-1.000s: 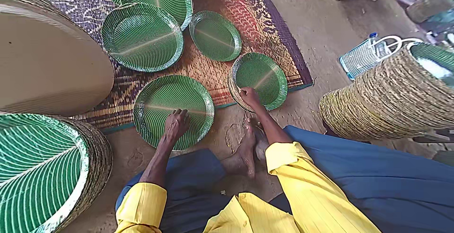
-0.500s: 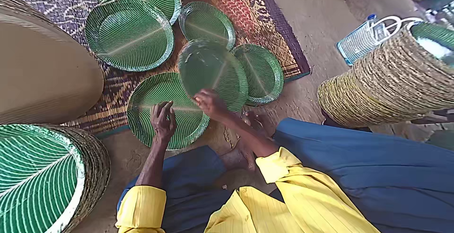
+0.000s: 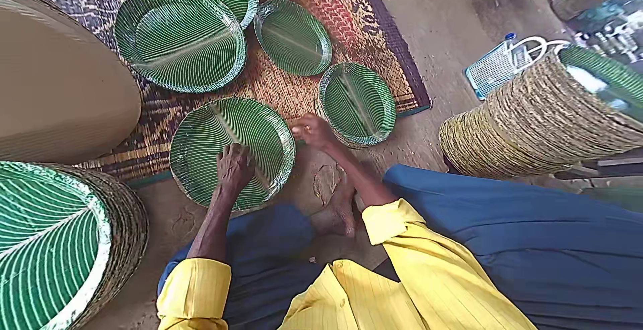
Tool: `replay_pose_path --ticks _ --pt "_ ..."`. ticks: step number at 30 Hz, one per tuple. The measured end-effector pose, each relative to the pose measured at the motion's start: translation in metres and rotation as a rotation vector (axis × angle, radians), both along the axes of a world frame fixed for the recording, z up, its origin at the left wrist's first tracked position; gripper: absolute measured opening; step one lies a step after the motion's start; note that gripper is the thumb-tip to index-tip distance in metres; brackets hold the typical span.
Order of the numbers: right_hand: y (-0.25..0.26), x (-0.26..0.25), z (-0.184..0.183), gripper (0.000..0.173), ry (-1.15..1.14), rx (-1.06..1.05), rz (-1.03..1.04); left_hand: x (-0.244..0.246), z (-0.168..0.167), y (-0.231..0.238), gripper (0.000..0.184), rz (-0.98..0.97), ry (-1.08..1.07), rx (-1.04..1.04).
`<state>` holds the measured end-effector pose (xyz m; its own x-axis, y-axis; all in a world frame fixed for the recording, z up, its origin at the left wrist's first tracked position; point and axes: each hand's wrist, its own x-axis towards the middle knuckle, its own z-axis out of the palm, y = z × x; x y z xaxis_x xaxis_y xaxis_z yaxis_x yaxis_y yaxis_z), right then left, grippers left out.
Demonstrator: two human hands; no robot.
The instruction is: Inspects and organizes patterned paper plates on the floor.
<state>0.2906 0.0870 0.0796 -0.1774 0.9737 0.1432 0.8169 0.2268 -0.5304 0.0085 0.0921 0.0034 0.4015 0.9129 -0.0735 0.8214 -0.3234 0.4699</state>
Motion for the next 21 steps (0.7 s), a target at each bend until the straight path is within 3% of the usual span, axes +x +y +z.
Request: replay_pose_path --ticks 2,4,8,21 --pt "0.015 0.044 0.01 0.033 -0.042 -0.02 -0.286 0.0 0.003 -0.001 0.04 0.017 -0.022 -0.005" --pt "0.02 0.076 0.007 0.043 -0.065 -0.145 -0.423 0.001 0.003 -0.001 0.039 0.023 -0.06 0.0" --pt "0.019 0.1 -0.009 0.048 -0.092 -0.377 -0.406 0.0 0.002 0.002 0.037 0.032 -0.125 0.014" --pt "0.013 0.103 -0.015 0.037 -0.073 -0.358 -0.399 0.001 -0.001 0.002 0.035 0.013 -0.157 0.038"
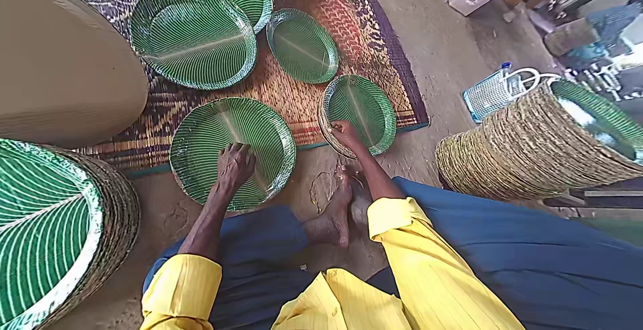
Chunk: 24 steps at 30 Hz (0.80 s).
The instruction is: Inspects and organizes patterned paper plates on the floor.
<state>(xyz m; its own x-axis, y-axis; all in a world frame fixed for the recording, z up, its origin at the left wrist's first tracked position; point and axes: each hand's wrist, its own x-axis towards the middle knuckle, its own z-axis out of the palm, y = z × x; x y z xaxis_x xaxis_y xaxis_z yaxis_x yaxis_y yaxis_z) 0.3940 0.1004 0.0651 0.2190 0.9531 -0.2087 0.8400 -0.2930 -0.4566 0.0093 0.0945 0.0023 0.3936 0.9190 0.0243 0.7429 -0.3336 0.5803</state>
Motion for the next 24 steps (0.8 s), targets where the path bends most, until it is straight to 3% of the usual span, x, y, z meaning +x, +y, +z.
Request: replay_pose_path --ticks 12,24 --pt "-0.001 -0.002 0.002 0.031 -0.049 0.028 0.024 0.002 -0.003 0.0 0.035 -0.017 0.044 -0.042" --pt "0.001 0.011 -0.002 0.031 0.104 0.018 -0.044 0.002 -0.002 -0.001 0.035 -0.021 0.041 -0.034"
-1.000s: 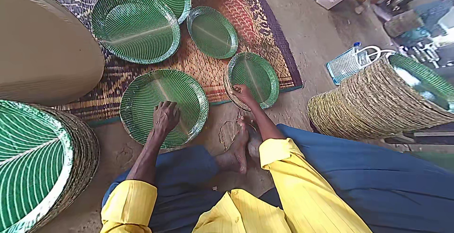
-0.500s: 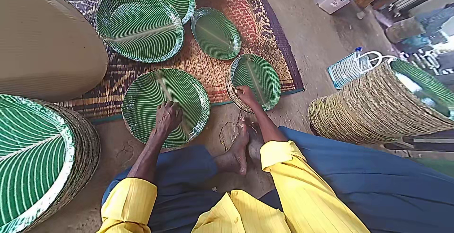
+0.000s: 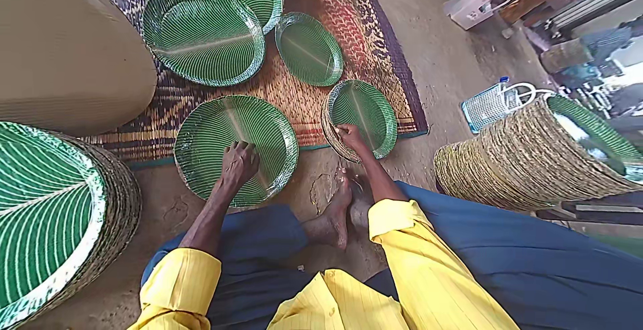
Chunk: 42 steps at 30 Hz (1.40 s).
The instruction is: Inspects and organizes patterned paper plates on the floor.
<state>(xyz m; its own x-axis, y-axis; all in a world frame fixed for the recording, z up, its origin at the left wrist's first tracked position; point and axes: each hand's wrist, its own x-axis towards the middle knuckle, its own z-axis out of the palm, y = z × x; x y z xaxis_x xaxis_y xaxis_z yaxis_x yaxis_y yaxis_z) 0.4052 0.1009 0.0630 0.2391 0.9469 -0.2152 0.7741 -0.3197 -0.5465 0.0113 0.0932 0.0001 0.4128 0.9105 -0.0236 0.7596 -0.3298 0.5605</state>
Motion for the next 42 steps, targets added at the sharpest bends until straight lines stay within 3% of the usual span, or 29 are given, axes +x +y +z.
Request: replay_pose_path --ticks 6,13,18,32,42 --pt "0.0 0.001 -0.001 0.031 -0.034 0.021 -0.03 0.0 0.0 -0.001 0.035 0.007 0.004 -0.005" --pt "-0.003 0.004 -0.005 0.027 0.125 0.062 -0.172 0.0 0.0 -0.002 0.035 0.006 -0.003 0.005" --pt "-0.003 -0.002 0.005 0.027 -0.05 0.03 -0.032 0.0 0.001 -0.002 0.035 -0.001 -0.003 -0.001" --pt "-0.007 0.007 -0.001 0.022 0.101 0.048 -0.067 0.0 0.0 -0.003 0.034 -0.001 -0.001 -0.006" --pt "-0.013 0.019 0.012 0.037 0.029 -0.139 0.096 0.0 0.002 -0.004 0.035 -0.004 0.004 0.0"
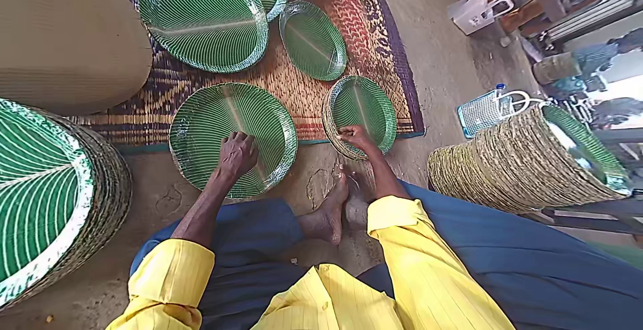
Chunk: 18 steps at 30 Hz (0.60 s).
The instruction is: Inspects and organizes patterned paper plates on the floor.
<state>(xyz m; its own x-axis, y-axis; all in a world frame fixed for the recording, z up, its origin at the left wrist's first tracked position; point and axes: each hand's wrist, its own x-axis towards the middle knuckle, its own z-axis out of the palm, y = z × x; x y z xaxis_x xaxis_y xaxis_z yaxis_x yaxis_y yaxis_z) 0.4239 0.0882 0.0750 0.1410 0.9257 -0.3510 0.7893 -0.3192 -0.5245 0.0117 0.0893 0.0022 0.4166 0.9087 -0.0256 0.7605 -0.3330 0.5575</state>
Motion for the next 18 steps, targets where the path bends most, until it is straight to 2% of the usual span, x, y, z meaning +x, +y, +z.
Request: replay_pose_path --ticks 10,18 --pt "-0.0004 0.0034 -0.0015 0.035 -0.023 -0.002 0.056 -0.0002 0.0034 -0.0005 0.035 0.001 0.018 -0.009" --pt "-0.0043 -0.0017 0.0002 0.034 0.025 0.021 0.02 -0.0003 0.0048 -0.0014 0.036 0.001 0.012 -0.021"
